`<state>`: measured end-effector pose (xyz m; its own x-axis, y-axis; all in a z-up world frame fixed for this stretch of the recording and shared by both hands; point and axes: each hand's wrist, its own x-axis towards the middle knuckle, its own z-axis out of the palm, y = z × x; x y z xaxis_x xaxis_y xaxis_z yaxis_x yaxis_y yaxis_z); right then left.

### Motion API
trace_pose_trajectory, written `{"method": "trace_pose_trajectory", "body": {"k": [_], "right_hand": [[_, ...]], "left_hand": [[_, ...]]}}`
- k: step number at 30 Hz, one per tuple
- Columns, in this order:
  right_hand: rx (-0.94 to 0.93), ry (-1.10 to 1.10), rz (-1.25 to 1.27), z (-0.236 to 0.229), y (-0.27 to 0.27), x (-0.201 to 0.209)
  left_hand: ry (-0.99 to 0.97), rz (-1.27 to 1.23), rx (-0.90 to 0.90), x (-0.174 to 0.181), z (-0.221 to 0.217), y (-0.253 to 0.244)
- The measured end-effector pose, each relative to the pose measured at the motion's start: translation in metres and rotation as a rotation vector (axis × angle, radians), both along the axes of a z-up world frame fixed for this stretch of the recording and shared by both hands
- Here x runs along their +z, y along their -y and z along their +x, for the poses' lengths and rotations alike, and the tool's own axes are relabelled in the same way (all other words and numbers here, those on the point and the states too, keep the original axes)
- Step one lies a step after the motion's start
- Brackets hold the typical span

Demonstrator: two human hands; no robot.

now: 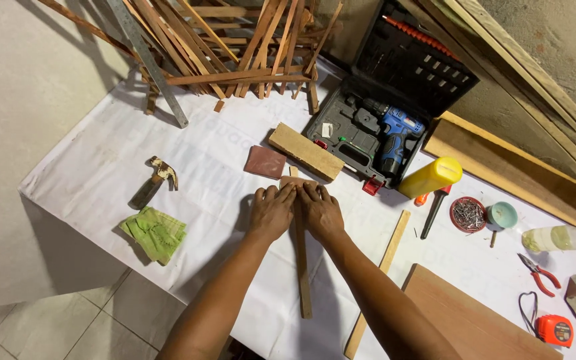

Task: Measuring, marking, and arranging thin wood strips on a workbench to prepare for assembly.

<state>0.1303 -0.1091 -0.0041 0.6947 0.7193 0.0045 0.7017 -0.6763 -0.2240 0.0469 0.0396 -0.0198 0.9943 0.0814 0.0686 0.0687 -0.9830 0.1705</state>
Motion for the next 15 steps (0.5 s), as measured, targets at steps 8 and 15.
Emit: {"method": "trace_pose_trajectory", "body": {"k": [8, 15], "right_hand": [[0.06, -0.093, -0.052, -0.062, 0.044, 0.017], [0.185, -0.066, -0.104, -0.118, 0.101, 0.021]], "left_hand": [[-0.05, 0.011, -0.022, 0.025, -0.076, 0.041], [-0.147, -0.027, -0.016, 0.025, -0.148, 0.087]]}}
